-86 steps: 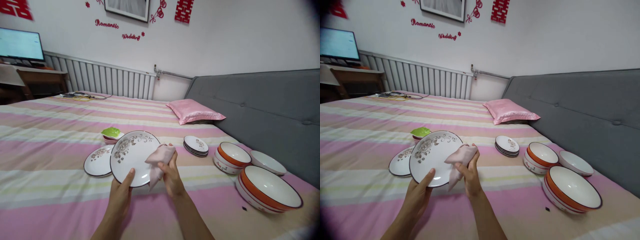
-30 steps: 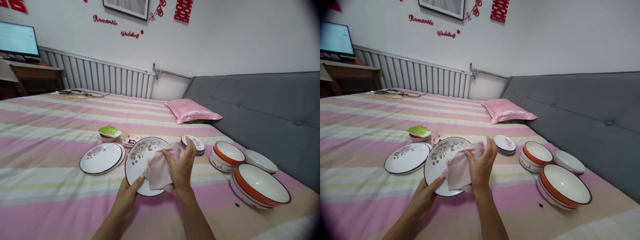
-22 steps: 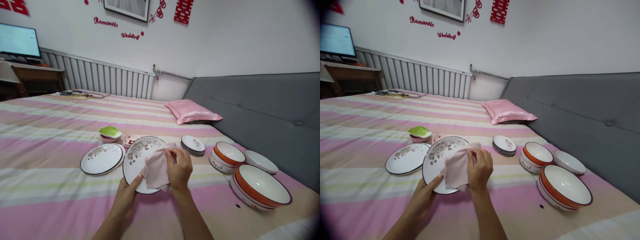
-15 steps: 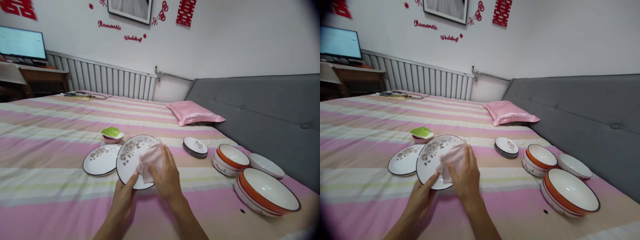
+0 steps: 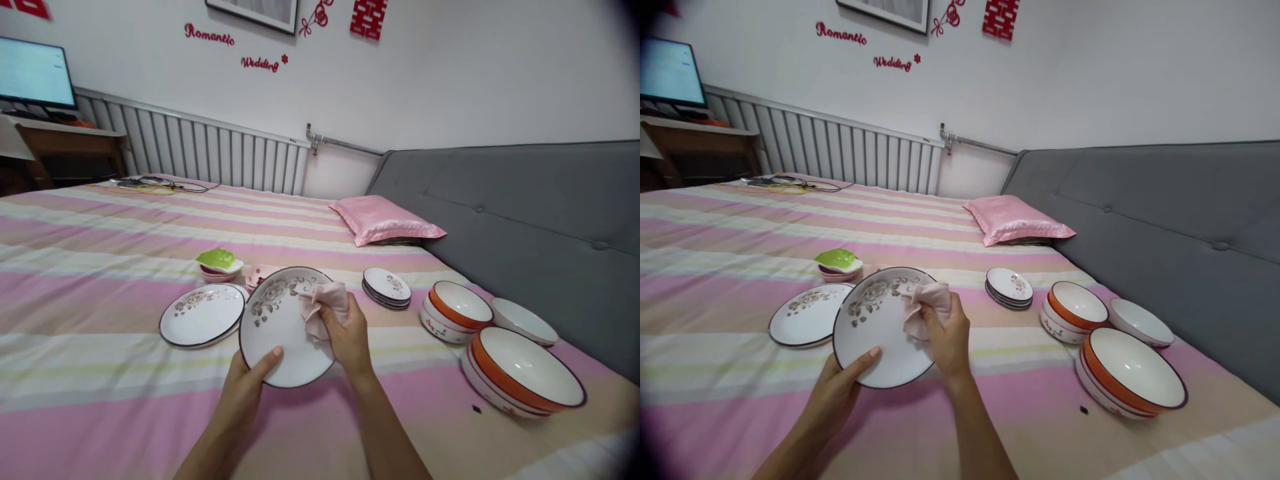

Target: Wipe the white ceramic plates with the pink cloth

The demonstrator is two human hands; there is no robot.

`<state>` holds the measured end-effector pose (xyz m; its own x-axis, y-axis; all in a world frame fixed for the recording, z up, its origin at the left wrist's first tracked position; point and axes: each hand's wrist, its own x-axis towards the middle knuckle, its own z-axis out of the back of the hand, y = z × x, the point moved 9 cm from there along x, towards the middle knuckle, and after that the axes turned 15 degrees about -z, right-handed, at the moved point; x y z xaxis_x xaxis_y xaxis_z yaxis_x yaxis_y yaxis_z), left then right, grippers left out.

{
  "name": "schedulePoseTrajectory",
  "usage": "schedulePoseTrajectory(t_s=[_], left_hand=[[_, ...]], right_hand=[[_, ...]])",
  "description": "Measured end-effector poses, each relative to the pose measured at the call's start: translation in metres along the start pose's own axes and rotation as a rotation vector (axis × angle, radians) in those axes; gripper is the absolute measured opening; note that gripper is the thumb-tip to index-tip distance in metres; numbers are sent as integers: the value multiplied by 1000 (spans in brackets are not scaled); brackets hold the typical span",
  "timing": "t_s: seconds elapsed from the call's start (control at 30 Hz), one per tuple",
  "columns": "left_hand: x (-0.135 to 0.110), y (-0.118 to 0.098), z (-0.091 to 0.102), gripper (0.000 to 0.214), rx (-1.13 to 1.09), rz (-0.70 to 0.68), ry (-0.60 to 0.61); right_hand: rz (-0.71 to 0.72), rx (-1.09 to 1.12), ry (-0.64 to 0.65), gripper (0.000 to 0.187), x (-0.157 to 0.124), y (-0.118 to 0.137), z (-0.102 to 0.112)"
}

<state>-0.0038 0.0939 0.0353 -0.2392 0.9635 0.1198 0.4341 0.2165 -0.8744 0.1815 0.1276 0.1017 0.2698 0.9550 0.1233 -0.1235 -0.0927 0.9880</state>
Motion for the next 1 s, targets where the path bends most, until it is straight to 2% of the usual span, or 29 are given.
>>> schedulePoseTrajectory(t_s=[0.13, 0.27, 0.4, 0.63, 0.73, 1.0], left_hand=[[4, 4, 21, 43, 94, 118, -64], [5, -2, 37, 36, 172, 115, -117], [4, -5, 41, 37, 233, 154, -24], [-6, 12, 44, 29, 289, 395, 223], [-14, 16, 38, 26, 271, 456, 299], [-23, 19, 31, 10, 346, 515, 299]], right_hand=[[-21, 80, 246, 27, 4, -1, -9], [-56, 96, 410, 27, 0, -7, -20], [-126, 65, 561, 26, -10, -11, -31], [-92, -154, 797, 20, -37, -3, -50], [-31, -248, 826, 14, -47, 2, -55], [108, -489, 842, 11, -56, -2, -65]])
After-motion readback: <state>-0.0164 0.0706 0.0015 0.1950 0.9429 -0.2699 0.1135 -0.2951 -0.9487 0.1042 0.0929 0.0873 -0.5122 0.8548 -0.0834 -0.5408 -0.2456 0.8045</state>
